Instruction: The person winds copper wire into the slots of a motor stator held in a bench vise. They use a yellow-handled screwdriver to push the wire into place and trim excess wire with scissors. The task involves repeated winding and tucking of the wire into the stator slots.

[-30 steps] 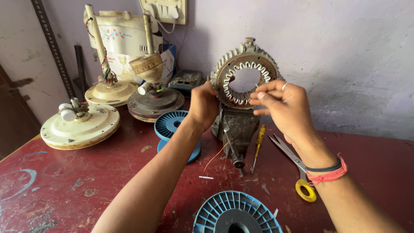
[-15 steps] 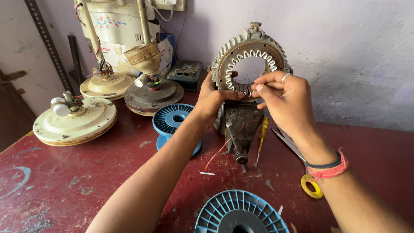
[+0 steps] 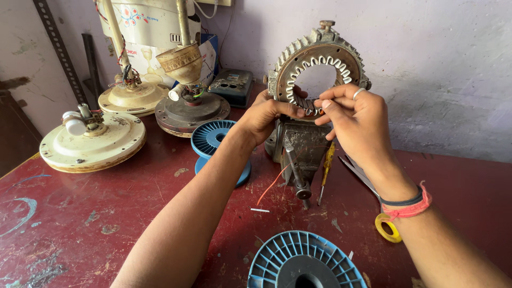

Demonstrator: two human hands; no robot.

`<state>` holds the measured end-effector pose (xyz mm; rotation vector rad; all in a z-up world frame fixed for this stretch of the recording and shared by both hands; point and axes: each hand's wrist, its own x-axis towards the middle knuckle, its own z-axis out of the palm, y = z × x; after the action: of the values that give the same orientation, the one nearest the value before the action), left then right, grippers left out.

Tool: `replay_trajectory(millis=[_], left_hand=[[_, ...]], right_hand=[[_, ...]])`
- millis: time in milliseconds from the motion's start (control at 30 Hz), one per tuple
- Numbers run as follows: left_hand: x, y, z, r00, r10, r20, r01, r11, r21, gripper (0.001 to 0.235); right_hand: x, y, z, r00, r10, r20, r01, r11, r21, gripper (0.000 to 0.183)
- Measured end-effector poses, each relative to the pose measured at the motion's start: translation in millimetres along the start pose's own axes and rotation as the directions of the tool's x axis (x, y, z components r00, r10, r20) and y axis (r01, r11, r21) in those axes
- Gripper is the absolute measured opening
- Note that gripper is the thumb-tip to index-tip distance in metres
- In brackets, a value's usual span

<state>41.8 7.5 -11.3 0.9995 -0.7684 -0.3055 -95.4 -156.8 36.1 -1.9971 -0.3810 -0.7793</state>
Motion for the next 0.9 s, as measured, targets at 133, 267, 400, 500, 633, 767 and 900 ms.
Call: replay_trajectory(millis=[133, 267, 400, 500, 633, 767, 900], left_hand=[[1.1, -0.5, -0.7, 0.999, -0.009, -0.050, 0.015, 0.993, 0.119, 0.050], [-0.9, 0.7, -1.5, 0.994, -0.063, -0.087, 0.080, 0.976, 0.202, 0.054], [-1.8, 2.8, 1.3, 0.989, -0.089, -0.115, 0.113, 0.969, 0.222, 0.059], [-2.5, 2.9, 3.2, 0.982, -0.109, -0.154, 0.148, 0.952, 0.269, 0.063], [-3.5, 2.3, 4.4, 0.986, -0.107, -0.125, 0.133, 0.965, 0.224, 0.064], [-3.2, 1.2, 4.2, 0.990, -0.092, -0.103, 0.113, 0.969, 0.219, 0.065], [-2.0, -1.2, 2.2, 0.987, -0.110, -0.119, 0.132, 0.972, 0.195, 0.068]], right_hand=[[1.3, 3.6, -1.8, 1.000, -0.003, 0.001, 0.003, 1.000, 0.001, 0.012], [3.4, 3.1, -8.9, 0.999, 0.038, 0.022, -0.037, 0.997, -0.069, 0.012], [5.9, -11.0, -28.1, 0.983, 0.142, 0.119, -0.125, 0.983, -0.136, 0.015], [5.9, -26.4, -40.3, 0.942, 0.263, 0.207, -0.193, 0.932, -0.308, 0.020], [1.5, -41.8, -42.1, 0.902, 0.350, 0.252, -0.244, 0.896, -0.372, 0.028], [-0.7, -51.7, -46.2, 0.860, 0.423, 0.286, -0.297, 0.870, -0.393, 0.033], [-7.8, -62.1, -57.1, 0.913, 0.252, 0.320, -0.185, 0.956, -0.226, 0.040]])
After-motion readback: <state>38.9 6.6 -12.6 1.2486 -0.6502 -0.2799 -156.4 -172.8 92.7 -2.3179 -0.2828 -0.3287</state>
